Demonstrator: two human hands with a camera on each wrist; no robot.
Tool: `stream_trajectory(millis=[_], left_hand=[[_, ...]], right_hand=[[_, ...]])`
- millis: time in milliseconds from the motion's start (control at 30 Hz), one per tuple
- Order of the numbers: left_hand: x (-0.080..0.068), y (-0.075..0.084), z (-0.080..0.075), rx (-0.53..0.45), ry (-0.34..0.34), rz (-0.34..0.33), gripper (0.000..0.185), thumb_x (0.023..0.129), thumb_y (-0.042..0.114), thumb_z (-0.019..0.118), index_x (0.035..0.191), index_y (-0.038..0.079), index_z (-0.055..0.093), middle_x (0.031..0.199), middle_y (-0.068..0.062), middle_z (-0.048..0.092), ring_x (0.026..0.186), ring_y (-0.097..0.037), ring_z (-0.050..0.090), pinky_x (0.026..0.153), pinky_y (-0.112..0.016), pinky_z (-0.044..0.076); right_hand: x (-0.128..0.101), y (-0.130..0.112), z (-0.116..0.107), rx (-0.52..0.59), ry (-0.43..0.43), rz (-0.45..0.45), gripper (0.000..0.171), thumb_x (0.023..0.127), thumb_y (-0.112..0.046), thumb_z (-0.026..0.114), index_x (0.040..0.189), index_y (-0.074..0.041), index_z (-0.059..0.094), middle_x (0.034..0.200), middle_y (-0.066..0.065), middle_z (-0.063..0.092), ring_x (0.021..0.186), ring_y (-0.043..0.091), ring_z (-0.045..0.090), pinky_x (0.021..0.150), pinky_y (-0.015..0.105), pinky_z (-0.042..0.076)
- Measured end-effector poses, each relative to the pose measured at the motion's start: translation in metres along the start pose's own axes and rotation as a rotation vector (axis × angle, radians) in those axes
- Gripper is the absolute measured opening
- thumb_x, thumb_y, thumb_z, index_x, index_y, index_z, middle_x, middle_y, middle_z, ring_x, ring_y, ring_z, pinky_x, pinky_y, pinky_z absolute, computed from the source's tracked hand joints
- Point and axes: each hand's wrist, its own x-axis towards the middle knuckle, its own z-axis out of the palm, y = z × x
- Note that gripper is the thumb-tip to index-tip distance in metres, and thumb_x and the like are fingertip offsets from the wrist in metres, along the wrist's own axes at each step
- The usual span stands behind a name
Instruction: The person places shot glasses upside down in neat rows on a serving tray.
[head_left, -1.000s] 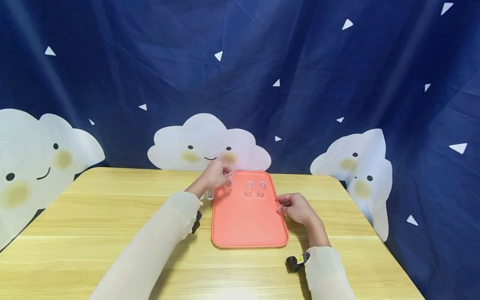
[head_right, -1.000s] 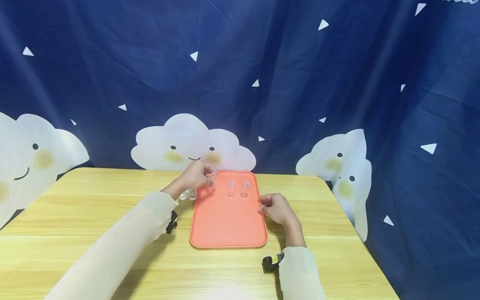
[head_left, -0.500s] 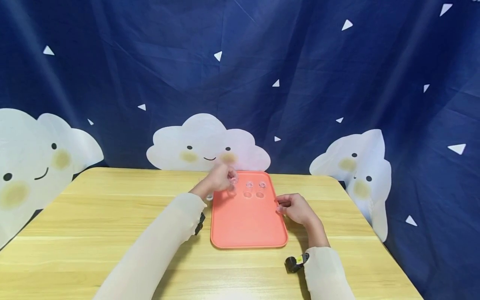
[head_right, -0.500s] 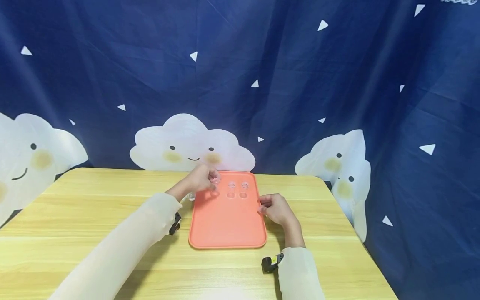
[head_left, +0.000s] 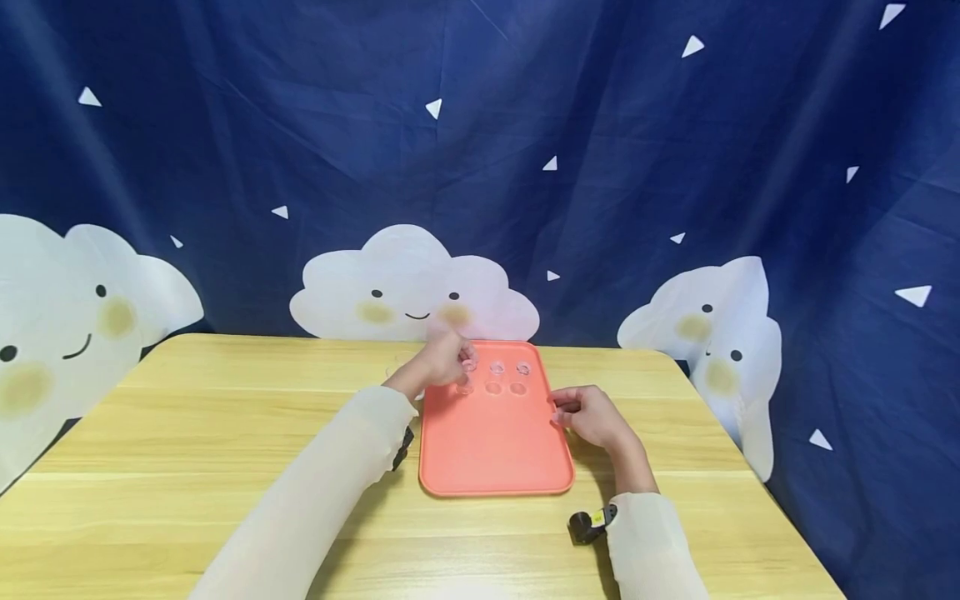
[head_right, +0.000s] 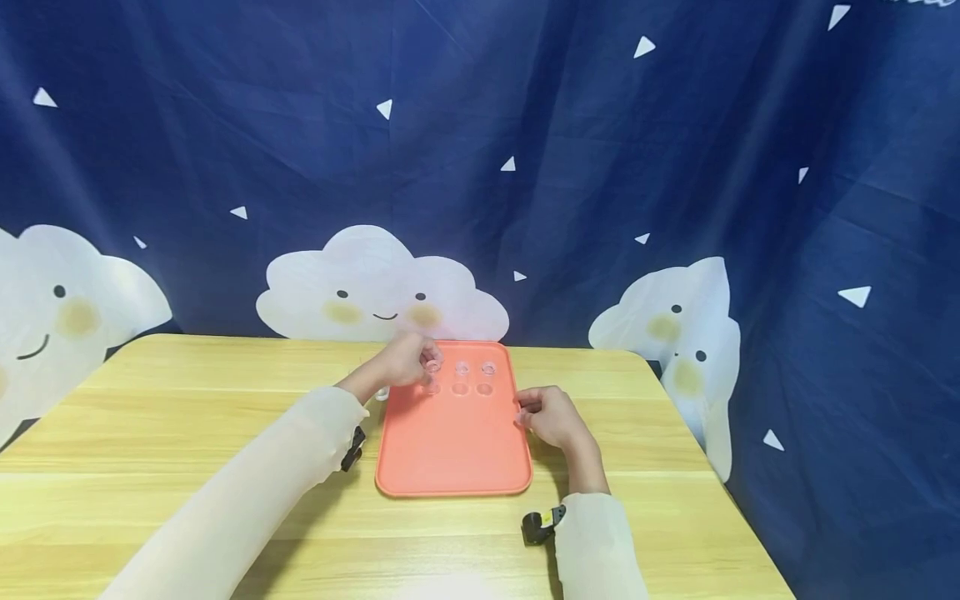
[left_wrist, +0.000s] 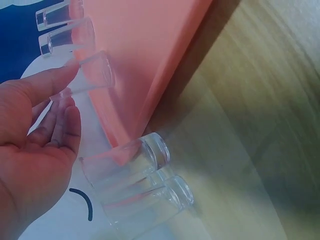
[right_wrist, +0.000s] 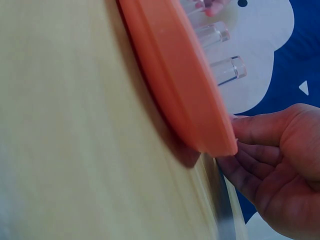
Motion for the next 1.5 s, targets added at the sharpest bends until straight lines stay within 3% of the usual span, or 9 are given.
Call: stream_trajectory(millis=[200,500,667,800,1233,1500], left_hand=[[0.002,-0.002,0.000,0.040,0.008,-0.007,0.039,0.069,-0.005,0.089,0.104,-0.002,0.073,0.092,-0.006,0.070,0.088,-0.019,0.063,0.090,-0.032,0.054],[0.002,-0.005,-0.003,0.005,-0.006,0.008,0.038,0.068,-0.008,0.087,0.103,-0.003,0.072,0.092,-0.008,0.069,0.088,-0.021,0.063,0.088,-0.032,0.055],[-0.001,-0.005,-0.020,0.017,-0.013,0.066,0.044,0.070,-0.009,0.079,0.113,-0.006,0.070,0.110,-0.015,0.071,0.105,-0.029,0.065,0.097,-0.037,0.053],[-0.004,-0.010,-0.036,0.079,-0.006,0.110,0.045,0.072,-0.004,0.078,0.116,-0.006,0.071,0.115,-0.019,0.072,0.109,-0.031,0.066,0.099,-0.039,0.052],[-0.028,-0.030,-0.081,0.062,0.017,0.067,0.039,0.080,0.002,0.081,0.116,-0.003,0.071,0.117,-0.021,0.070,0.107,-0.034,0.065,0.098,-0.045,0.053],[-0.044,-0.048,-0.094,0.087,0.037,0.096,0.036,0.079,0.005,0.084,0.111,-0.005,0.071,0.111,-0.018,0.072,0.104,-0.039,0.067,0.094,-0.046,0.055]], right_hand=[[0.001,-0.001,0.000,0.007,0.003,0.008,0.033,0.093,0.003,0.069,0.126,0.001,0.070,0.106,0.009,0.073,0.094,0.021,0.067,0.085,0.037,0.059],[0.001,0.000,0.000,-0.002,-0.005,0.007,0.033,0.093,0.003,0.069,0.126,0.001,0.070,0.107,0.010,0.074,0.095,0.022,0.068,0.085,0.036,0.059],[0.001,-0.001,-0.002,0.000,-0.002,0.005,0.032,0.093,0.003,0.069,0.126,0.001,0.070,0.107,0.010,0.074,0.096,0.022,0.068,0.085,0.036,0.059],[0.001,-0.001,-0.001,0.009,-0.008,0.007,0.033,0.093,0.002,0.070,0.126,0.001,0.070,0.106,0.009,0.074,0.095,0.021,0.068,0.085,0.036,0.059],[0.002,0.000,-0.001,0.014,-0.005,-0.009,0.034,0.092,0.004,0.069,0.126,0.002,0.069,0.105,0.010,0.074,0.094,0.021,0.068,0.084,0.036,0.059],[0.001,0.000,-0.001,0.014,-0.004,0.005,0.034,0.092,0.004,0.070,0.126,0.002,0.069,0.104,0.010,0.074,0.093,0.021,0.068,0.084,0.036,0.059]])
